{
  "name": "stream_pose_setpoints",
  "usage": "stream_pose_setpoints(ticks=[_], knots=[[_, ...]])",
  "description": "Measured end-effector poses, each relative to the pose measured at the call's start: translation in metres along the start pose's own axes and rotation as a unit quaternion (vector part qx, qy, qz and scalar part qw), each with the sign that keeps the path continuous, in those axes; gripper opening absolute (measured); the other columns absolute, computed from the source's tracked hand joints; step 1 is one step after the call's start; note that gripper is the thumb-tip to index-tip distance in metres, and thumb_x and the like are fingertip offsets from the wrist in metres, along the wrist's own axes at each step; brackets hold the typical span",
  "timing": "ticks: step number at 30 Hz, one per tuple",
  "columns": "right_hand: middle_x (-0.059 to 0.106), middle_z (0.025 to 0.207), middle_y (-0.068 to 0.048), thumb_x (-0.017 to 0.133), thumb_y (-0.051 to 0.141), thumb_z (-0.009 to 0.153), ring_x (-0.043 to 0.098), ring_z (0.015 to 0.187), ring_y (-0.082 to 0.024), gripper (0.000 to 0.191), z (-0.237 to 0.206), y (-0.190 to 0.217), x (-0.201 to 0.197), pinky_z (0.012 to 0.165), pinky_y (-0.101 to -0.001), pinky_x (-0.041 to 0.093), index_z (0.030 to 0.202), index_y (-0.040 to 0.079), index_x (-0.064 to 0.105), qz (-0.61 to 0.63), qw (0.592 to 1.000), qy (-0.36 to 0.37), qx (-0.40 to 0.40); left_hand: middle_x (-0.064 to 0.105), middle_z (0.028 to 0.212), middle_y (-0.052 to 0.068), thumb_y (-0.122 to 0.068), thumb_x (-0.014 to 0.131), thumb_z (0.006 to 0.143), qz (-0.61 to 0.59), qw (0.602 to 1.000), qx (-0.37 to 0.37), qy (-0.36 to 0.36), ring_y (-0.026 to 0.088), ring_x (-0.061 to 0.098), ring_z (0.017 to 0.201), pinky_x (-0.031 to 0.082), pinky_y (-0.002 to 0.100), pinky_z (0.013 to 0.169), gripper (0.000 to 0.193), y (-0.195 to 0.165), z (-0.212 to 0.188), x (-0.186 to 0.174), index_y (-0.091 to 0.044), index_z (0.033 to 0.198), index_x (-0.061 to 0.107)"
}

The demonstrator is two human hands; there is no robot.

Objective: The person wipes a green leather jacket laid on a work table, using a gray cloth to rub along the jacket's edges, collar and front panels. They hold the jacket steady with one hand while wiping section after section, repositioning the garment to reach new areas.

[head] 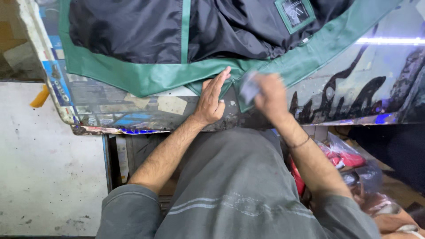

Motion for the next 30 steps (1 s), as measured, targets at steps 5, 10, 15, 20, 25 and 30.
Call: stream_pose_setpoints(ticks=[5, 10, 15, 20, 25, 30], knots=[[0.067, 0.103, -0.011, 0.071, -0.002, 0.072, 0.058, 0.094, -0.033, 0.052, 0.019, 0.029, 0.005, 0.081, -0.0423, 0.05, 0.124, 0.006, 0.07, 0.052, 0.982, 0.104, -0.147, 0.034, 0.168, 0.018, -0.003, 0.051, 0.077, -0.013, 1.0, -0.006, -0.001, 0.028, 0.051, 0.148, 0.031, 0.047, 0.126, 0.091, 0.0, -0.001, -0.002, -0.001, 0.163, 0.02], [0.06, 0.09, -0.008, 0.071, 0.002, 0.073, 0.055, 0.087, -0.031, 0.049, 0.008, 0.047, -0.001, 0.079, -0.0413, 0.048, 0.122, 0.007, 0.073, 0.064, 0.964, 0.207, -0.154, 0.034, 0.169, 0.018, -0.002, 0.05, 0.078, -0.013, 1.0, -0.006, -0.008, 0.027, 0.052, 0.149, 0.033, 0.045, 0.125, 0.089, 0.001, -0.001, -0.003, -0.001, 0.163, 0.022], [0.061, 0.089, -0.006, 0.069, 0.004, 0.065, 0.056, 0.089, -0.031, 0.051, -0.004, 0.053, 0.001, 0.08, -0.0394, 0.05, 0.115, 0.013, 0.075, 0.008, 0.932, 0.285, -0.224, 0.035, 0.168, 0.017, -0.001, 0.049, 0.079, -0.008, 1.0, 0.006, -0.019, 0.027, 0.053, 0.148, 0.034, 0.045, 0.125, 0.088, -0.002, -0.002, -0.006, -0.002, 0.163, 0.024], [0.064, 0.103, -0.008, 0.068, 0.0, 0.074, 0.055, 0.093, -0.03, 0.05, 0.012, 0.05, 0.002, 0.083, -0.0387, 0.048, 0.122, 0.009, 0.074, -0.009, 0.972, 0.153, -0.177, 0.035, 0.169, 0.018, 0.0, 0.049, 0.079, -0.009, 1.0, -0.006, -0.002, 0.028, 0.053, 0.148, 0.037, 0.043, 0.121, 0.086, -0.001, -0.001, -0.006, -0.001, 0.162, 0.026], [0.067, 0.104, -0.006, 0.069, 0.002, 0.073, 0.057, 0.091, -0.03, 0.049, -0.018, 0.045, -0.021, 0.083, -0.0389, 0.049, 0.12, 0.011, 0.073, 0.028, 0.963, 0.22, -0.155, 0.035, 0.168, 0.017, 0.0, 0.049, 0.079, 0.005, 1.0, 0.008, -0.005, 0.026, 0.051, 0.149, 0.036, 0.044, 0.121, 0.086, -0.005, -0.001, -0.006, -0.001, 0.162, 0.027], [0.069, 0.117, -0.008, 0.066, -0.01, 0.078, 0.06, 0.104, -0.033, 0.057, -0.036, -0.006, -0.081, 0.093, -0.0417, 0.049, 0.131, 0.011, 0.07, -0.182, 0.983, -0.019, 0.011, 0.037, 0.168, 0.015, 0.0, 0.051, 0.082, 0.034, 0.999, 0.015, -0.007, 0.028, 0.044, 0.154, 0.035, 0.044, 0.121, 0.083, -0.006, -0.003, -0.003, -0.003, 0.161, 0.029]])
Point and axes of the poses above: each hand's wrist, its own z-axis towards the middle knuckle, its own x-axis out of the palm, y = z × x, the point moved 8 cm from there along z, towards the middle knuckle
